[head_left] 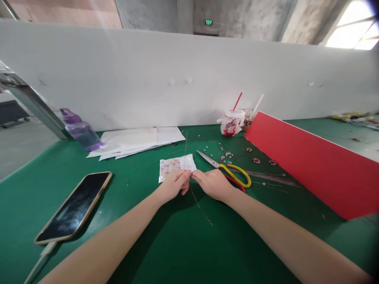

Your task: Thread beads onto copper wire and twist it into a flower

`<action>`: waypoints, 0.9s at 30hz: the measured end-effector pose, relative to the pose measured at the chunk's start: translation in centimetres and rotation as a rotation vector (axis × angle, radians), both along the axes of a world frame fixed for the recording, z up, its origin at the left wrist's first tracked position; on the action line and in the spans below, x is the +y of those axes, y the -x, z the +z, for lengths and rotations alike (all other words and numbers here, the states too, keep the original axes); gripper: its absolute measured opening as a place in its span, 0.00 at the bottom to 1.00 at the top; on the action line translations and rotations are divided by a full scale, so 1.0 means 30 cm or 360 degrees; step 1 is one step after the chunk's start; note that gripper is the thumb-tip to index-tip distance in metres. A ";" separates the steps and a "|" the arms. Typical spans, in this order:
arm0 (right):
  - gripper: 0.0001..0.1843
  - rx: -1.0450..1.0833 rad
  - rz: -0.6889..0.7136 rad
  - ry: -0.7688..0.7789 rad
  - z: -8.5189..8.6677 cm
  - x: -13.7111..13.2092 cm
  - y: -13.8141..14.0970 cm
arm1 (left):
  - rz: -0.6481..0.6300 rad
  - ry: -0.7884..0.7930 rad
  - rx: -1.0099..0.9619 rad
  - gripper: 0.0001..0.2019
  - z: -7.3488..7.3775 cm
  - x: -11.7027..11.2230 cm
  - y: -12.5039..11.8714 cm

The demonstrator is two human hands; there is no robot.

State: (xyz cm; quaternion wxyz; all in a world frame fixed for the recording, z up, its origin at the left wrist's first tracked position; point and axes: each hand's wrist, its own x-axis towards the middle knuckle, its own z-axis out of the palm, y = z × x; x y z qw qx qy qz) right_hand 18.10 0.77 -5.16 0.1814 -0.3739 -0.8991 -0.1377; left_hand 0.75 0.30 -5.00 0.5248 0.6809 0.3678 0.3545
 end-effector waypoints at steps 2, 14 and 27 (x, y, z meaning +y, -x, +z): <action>0.21 0.0013 -0.0016 0.0004 0.001 0.000 0.001 | 0.0031 0.0032 -0.0029 0.19 -0.002 0.000 0.000; 0.21 -0.0069 -0.0094 0.0023 0.016 0.015 -0.004 | 0.0018 -0.0051 0.0044 0.19 0.018 -0.007 0.012; 0.10 -0.0260 0.0190 0.0126 0.054 -0.012 0.001 | 0.0215 -0.0115 0.0217 0.21 0.011 -0.095 0.038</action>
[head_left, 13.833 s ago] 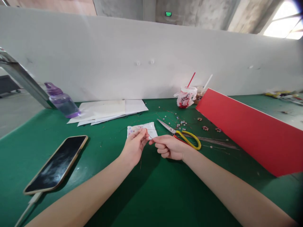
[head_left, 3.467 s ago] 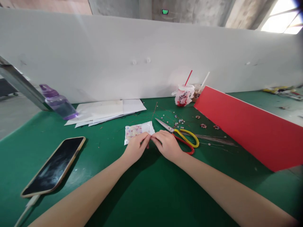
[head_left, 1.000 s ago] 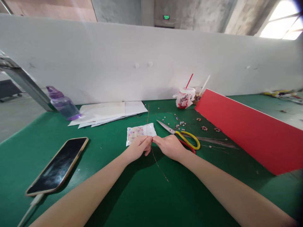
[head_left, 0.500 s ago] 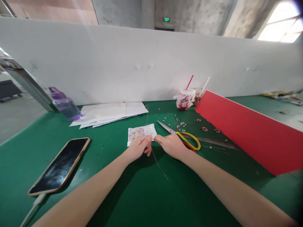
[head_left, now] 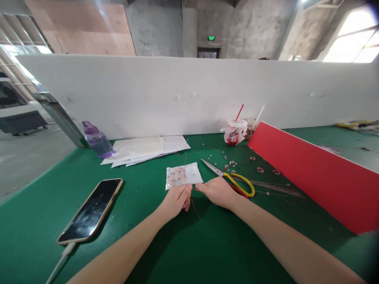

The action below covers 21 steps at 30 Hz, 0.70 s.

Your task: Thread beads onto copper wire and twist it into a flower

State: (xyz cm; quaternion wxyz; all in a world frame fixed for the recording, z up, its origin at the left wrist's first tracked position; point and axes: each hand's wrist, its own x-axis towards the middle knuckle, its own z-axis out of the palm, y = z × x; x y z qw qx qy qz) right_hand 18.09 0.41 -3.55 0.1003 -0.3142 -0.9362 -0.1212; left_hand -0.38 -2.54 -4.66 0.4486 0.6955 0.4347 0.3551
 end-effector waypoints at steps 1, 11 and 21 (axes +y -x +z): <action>0.09 -0.0014 0.0033 0.0016 0.004 -0.008 0.006 | 0.0008 0.0017 -0.0011 0.21 -0.001 -0.017 0.008; 0.12 0.0056 0.0153 0.0273 0.004 -0.109 0.086 | 0.0043 0.0216 -0.0087 0.20 0.006 -0.137 0.104; 0.12 0.0045 0.0177 0.0374 -0.021 -0.074 0.087 | -0.0063 0.0378 -0.0249 0.20 -0.010 -0.114 0.123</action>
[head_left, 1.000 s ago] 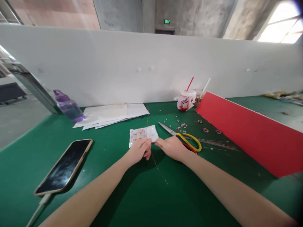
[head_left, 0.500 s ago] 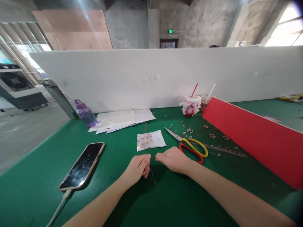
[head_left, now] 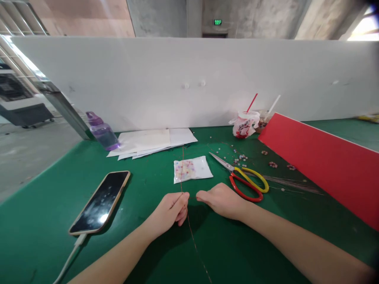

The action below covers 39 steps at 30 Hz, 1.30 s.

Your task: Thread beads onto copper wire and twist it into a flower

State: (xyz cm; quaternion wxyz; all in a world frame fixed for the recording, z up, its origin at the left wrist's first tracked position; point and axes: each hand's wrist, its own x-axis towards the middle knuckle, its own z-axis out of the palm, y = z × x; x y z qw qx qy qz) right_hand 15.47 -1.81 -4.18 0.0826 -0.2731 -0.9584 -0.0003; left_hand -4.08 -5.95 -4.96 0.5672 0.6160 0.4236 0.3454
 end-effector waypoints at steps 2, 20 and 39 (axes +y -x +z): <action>0.13 0.0023 -0.0013 -0.0042 -0.003 0.003 -0.002 | 0.0004 0.0022 -0.0030 0.20 0.001 0.006 0.002; 0.16 0.0081 -0.0086 -0.0109 -0.033 0.033 -0.011 | 0.0188 -0.0026 -0.0048 0.20 -0.004 0.017 -0.009; 0.18 0.0254 -0.0393 -0.0006 -0.043 0.058 -0.016 | 0.0293 -0.0381 0.0298 0.20 0.004 0.052 -0.046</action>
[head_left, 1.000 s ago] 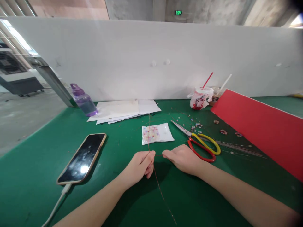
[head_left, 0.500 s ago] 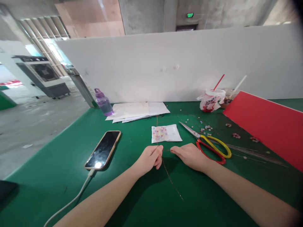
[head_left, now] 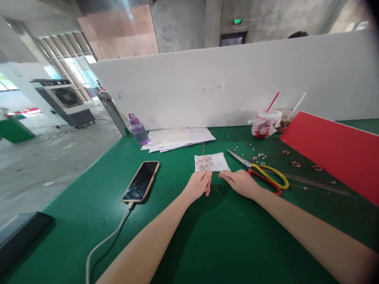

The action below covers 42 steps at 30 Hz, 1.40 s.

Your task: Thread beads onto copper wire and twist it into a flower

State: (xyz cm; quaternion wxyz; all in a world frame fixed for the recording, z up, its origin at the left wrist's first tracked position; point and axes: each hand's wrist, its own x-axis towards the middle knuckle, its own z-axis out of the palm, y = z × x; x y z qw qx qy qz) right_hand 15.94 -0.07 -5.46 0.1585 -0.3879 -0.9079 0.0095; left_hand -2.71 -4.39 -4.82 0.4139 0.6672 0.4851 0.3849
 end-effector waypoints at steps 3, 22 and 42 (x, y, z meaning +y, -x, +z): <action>0.19 0.0082 -0.0051 0.0028 0.003 -0.001 -0.010 | 0.0058 -0.0159 0.0147 0.21 0.010 0.030 -0.021; 0.18 0.0026 -0.0007 0.0117 0.020 -0.001 -0.040 | 0.0060 -0.0335 0.0385 0.21 0.024 0.032 -0.054; 0.16 -0.0124 0.0348 0.0047 0.019 -0.045 -0.003 | -0.0329 0.0241 0.0130 0.21 0.028 -0.068 0.099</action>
